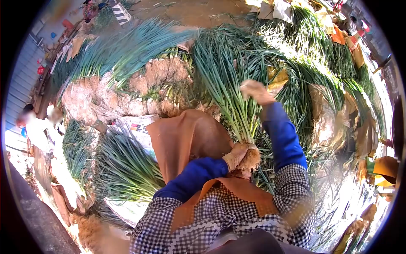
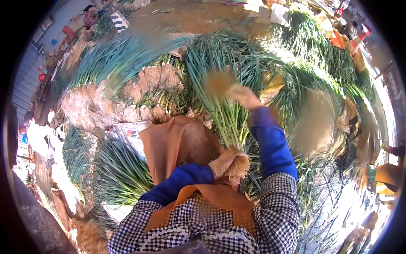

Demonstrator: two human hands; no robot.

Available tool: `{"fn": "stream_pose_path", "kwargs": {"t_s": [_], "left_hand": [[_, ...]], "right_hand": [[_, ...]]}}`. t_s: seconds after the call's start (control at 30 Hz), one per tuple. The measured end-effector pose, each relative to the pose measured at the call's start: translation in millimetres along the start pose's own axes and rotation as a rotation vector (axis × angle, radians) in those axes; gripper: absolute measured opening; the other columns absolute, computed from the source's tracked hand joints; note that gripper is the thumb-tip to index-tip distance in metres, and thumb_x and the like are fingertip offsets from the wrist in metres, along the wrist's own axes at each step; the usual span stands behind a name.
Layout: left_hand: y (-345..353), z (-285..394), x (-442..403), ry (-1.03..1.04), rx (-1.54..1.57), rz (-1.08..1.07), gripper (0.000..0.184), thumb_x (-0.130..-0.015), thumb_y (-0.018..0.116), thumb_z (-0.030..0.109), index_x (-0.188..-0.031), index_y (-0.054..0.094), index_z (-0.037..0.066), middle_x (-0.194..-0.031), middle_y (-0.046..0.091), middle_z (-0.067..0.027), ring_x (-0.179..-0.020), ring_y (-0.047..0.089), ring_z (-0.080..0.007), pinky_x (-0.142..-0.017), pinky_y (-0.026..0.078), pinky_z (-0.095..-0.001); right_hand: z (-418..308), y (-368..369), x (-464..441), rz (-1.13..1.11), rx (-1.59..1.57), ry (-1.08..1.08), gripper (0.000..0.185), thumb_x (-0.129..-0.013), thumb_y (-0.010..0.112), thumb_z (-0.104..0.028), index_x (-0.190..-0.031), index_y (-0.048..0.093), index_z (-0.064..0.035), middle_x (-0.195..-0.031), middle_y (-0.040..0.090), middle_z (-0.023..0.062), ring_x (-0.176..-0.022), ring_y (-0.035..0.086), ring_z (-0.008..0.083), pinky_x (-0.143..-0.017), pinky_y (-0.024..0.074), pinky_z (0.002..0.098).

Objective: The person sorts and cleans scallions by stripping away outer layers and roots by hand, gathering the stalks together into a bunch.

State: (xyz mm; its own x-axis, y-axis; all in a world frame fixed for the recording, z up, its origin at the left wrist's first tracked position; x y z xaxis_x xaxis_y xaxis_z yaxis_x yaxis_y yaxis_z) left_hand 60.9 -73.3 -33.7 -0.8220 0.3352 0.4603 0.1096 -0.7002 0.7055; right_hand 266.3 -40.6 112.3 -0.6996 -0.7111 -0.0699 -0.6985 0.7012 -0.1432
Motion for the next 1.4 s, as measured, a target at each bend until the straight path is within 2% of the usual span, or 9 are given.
{"fn": "stream_pose_path", "kwargs": {"t_s": [0.17,0.23,0.37,0.63,0.8,0.87,1.13,1.27,1.4], "left_hand": [[18.5,26.7,26.9,-0.104,0.277,-0.197,0.014,-0.082,0.059,0.01,-0.091,0.06,-0.001,-0.083,0.063,-0.0109,-0.077,0.063,-0.0197,-0.069,0.054,-0.032],[50.2,81.7,72.6,-0.031,0.35,-0.403,0.027,-0.084,0.056,0.018,-0.102,0.054,-0.002,-0.097,0.06,-0.0141,-0.087,0.06,-0.0221,-0.072,0.054,-0.034],[60.8,157.3,145.4,-0.008,0.475,-0.546,0.032,-0.084,0.057,0.02,-0.107,0.052,-0.001,-0.102,0.058,-0.0139,-0.087,0.059,-0.0221,-0.073,0.054,-0.034],[53.3,244.8,258.0,0.339,0.396,-0.326,0.036,-0.083,0.058,0.021,-0.11,0.048,-0.001,-0.102,0.058,-0.013,-0.088,0.059,-0.0216,-0.071,0.053,-0.033],[50.6,261.2,300.3,0.457,0.371,-0.252,0.04,-0.083,0.058,0.022,-0.113,0.046,-0.001,-0.102,0.057,-0.0124,-0.089,0.059,-0.0213,-0.069,0.053,-0.0323],[47.6,266.1,313.3,0.499,0.368,-0.23,0.041,-0.083,0.059,0.022,-0.114,0.045,-0.001,-0.103,0.057,-0.0121,-0.089,0.059,-0.0211,-0.069,0.053,-0.032],[42.7,268.4,334.0,0.553,0.391,-0.153,0.046,-0.082,0.06,0.023,-0.118,0.041,-0.001,-0.103,0.057,-0.0112,-0.09,0.058,-0.0206,-0.067,0.053,-0.031],[41.7,273.9,338.3,0.568,0.392,-0.168,0.049,-0.082,0.06,0.023,-0.12,0.04,-0.001,-0.103,0.056,-0.0107,-0.09,0.058,-0.0204,-0.065,0.053,-0.0305],[41.5,277.0,337.9,0.569,0.411,-0.168,0.052,-0.082,0.06,0.024,-0.121,0.038,0.0,-0.103,0.056,-0.0103,-0.09,0.058,-0.0201,-0.064,0.053,-0.03]], "right_hand": [[-65.5,-158.1,150.5,0.533,-0.6,-0.467,0.016,-0.092,0.052,-0.022,-0.092,0.054,-0.0065,-0.072,0.051,-0.0016,-0.064,0.047,0.0084,-0.063,0.0406,0.0216],[-25.8,-148.6,182.9,0.568,-0.034,0.048,0.03,-0.092,0.049,-0.026,-0.107,0.055,0.0001,-0.091,0.061,0.0058,-0.075,0.055,0.0121,-0.07,0.0462,0.0264],[42.9,-49.4,201.1,0.35,-0.074,0.53,0.044,-0.091,0.049,-0.04,-0.112,0.056,-0.0017,-0.103,0.064,0.0113,-0.092,0.061,0.0186,-0.082,0.0486,0.0304],[-116.9,130.7,11.9,0.033,-0.067,-0.258,0.057,-0.094,0.045,-0.037,-0.135,0.033,0.0006,-0.135,0.041,0.0143,-0.126,0.037,0.0247,-0.102,0.0319,0.0355],[-132.5,208.4,-39.0,-0.019,0.387,-0.466,0.028,-0.091,0.052,-0.031,-0.097,0.062,-0.0056,-0.084,0.064,0.0069,-0.076,0.06,0.0212,-0.07,0.0476,0.0346],[-114.3,195.7,-47.6,0.044,-0.135,-0.368,0.027,-0.09,0.052,-0.028,-0.089,0.064,-0.0039,-0.073,0.06,0.0064,-0.062,0.057,0.0126,-0.056,0.0452,0.0269],[-100.5,252.6,-72.6,-0.106,0.176,-0.051,0.041,-0.081,0.064,-0.042,-0.084,0.066,-0.0012,-0.066,0.059,0.0042,-0.059,0.052,0.0119,-0.055,0.0409,0.0268],[-105.0,214.1,-59.5,-0.068,-0.301,-0.36,0.018,-0.085,0.062,-0.022,-0.091,0.067,-0.0051,-0.076,0.066,0.0037,-0.061,0.058,0.0082,-0.051,0.0452,0.0213],[27.6,79.9,-26.5,0.439,-0.714,0.043,0.023,-0.09,0.055,-0.025,-0.095,0.061,-0.004,-0.075,0.062,0.003,-0.058,0.055,0.0089,-0.051,0.0424,0.0203]]}}
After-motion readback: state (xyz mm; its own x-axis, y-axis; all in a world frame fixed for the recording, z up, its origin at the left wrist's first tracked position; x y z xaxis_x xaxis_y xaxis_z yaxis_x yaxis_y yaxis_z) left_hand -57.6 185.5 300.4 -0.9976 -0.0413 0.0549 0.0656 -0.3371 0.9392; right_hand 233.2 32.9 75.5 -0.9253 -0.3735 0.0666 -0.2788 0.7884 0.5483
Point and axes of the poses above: each hand's wrist, its own x-axis away from the middle knuckle, its own y-axis out of the palm, z = x × y, the point moved 8 cm from there along -x, towards the middle knuckle
